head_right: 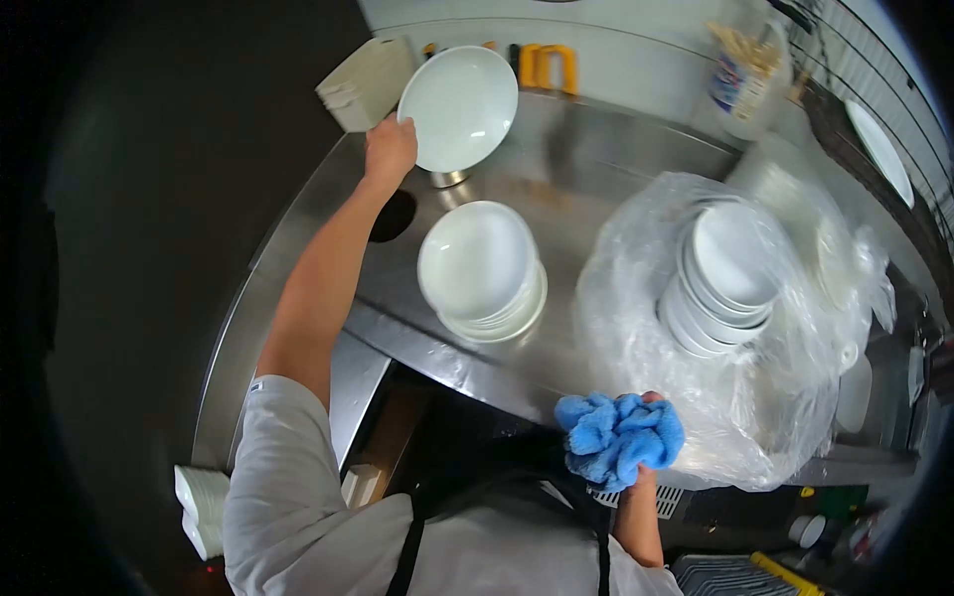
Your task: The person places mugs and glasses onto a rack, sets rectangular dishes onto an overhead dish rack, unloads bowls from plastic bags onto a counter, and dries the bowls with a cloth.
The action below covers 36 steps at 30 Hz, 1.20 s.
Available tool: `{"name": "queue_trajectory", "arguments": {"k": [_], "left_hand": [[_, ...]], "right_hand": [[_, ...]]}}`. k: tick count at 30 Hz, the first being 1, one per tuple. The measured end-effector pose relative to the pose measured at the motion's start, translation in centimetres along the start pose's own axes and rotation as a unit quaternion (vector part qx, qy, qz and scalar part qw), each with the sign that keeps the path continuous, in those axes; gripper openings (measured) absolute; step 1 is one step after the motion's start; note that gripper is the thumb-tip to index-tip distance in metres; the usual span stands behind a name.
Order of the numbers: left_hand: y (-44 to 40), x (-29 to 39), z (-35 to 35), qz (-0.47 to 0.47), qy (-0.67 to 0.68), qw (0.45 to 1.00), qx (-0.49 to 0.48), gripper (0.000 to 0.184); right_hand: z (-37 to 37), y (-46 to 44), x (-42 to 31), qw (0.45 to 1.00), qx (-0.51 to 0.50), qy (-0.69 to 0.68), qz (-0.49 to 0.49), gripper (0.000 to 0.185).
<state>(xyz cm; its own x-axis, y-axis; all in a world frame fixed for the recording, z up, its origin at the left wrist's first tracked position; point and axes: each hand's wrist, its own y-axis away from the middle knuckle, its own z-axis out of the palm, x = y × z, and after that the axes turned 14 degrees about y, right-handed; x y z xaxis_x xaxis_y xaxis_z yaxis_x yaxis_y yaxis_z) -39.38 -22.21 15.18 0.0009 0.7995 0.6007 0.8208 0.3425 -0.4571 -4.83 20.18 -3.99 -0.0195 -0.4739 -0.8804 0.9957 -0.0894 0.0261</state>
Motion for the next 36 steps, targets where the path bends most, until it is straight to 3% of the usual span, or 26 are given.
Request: {"name": "queue_trajectory", "arguments": {"k": [5,8,9,12,14,16,17,18,19,21,22,23,24,25,26,28,29,30,32,33,34,36], "left_hand": [[2.9,-9.7,-10.9,-0.019,0.013,0.996,0.082,0.036],[4.9,-15.2,-15.2,-0.114,0.097,0.986,0.078,0.035],[6.2,-16.5,-16.5,-0.120,0.086,0.986,0.074,0.035],[12.0,-20.5,-18.3,-0.275,0.427,0.859,0.062,0.032],[16.9,-22.2,-19.0,-0.313,0.605,0.729,0.069,0.037],[20.5,-22.9,-18.9,-0.351,0.686,0.628,0.107,0.046],[22.0,-24.9,-18.2,-0.321,0.739,0.585,0.092,0.048],[23.0,-25.5,-18.2,-0.288,0.789,0.538,0.076,0.050],[23.5,-26.2,-18.4,-0.287,0.802,0.518,0.082,0.049],[23.8,-24.4,-20.1,-0.287,0.825,0.478,0.089,0.048],[23.8,-24.3,-20.0,-0.284,0.823,0.484,0.092,0.047],[23.8,-24.1,-19.8,-0.280,0.820,0.490,0.094,0.047],[23.9,-23.9,-19.7,-0.277,0.818,0.496,0.092,0.048],[24.1,-24.2,-19.3,-0.258,0.834,0.484,0.060,0.051],[24.8,-25.7,-18.4,-0.248,0.833,0.490,0.063,0.051],[26.4,-29.1,-16.2,-0.228,0.833,0.500,0.057,0.051],[26.8,-26.5,-18.6,-0.228,0.831,0.505,0.043,0.051],[26.7,-23.6,-21.4,-0.223,0.831,0.509,0.028,0.052],[28.4,-23.9,-22.3,-0.217,0.826,0.516,0.070,0.054],[28.4,-23.9,-22.7,-0.220,0.804,0.541,0.112,0.055],[28.5,-24.2,-23.2,-0.223,0.778,0.566,0.155,0.057],[28.0,-24.9,-23.9,-0.219,0.778,0.562,0.177,0.058]], "right_hand": [[4.9,-2.1,0.6,0.993,-0.059,-0.073,0.074,0.056],[9.5,-2.9,1.0,0.965,-0.110,-0.198,0.133,0.046],[12.1,-3.0,0.6,0.940,-0.141,-0.275,0.147,0.029],[17.7,-2.1,-0.4,0.988,-0.121,-0.070,0.069,0.031],[21.4,-2.0,0.1,0.996,-0.077,-0.002,0.044,0.030],[24.2,-2.6,1.5,0.999,-0.037,0.027,0.020,0.026],[25.4,-2.7,0.9,0.993,-0.116,0.008,0.001,0.025],[26.9,-3.2,0.6,0.977,-0.186,-0.098,0.030,0.028],[28.7,-4.2,0.3,0.945,-0.252,-0.202,0.057,0.031],[34.8,-4.6,-2.0,0.907,-0.302,-0.244,0.160,0.035],[37.5,-4.8,-0.8,0.936,-0.343,-0.072,0.024,0.037],[40.3,-5.0,0.4,0.929,-0.339,0.098,-0.117,0.042],[41.3,-6.2,3.8,0.758,-0.315,0.363,-0.440,0.057],[44.8,-6.2,4.6,0.715,-0.444,0.361,-0.401,0.079],[47.3,-6.2,8.7,0.643,-0.458,0.437,-0.431,0.092],[49.5,-5.3,13.2,0.554,-0.469,0.538,-0.429,0.098],[49.9,-5.6,13.3,0.513,-0.476,0.561,-0.442,0.097],[50.7,-6.8,13.7,0.501,-0.468,0.565,-0.458,0.096],[51.1,-9.1,14.8,0.476,-0.470,0.570,-0.477,0.093],[52.0,-9.1,12.3,0.496,-0.471,0.602,-0.412,0.088],[51.6,-9.1,13.1,0.506,-0.410,0.614,-0.445,0.088],[50.7,-8.0,15.6,0.518,-0.273,0.635,-0.504,0.087]]}}
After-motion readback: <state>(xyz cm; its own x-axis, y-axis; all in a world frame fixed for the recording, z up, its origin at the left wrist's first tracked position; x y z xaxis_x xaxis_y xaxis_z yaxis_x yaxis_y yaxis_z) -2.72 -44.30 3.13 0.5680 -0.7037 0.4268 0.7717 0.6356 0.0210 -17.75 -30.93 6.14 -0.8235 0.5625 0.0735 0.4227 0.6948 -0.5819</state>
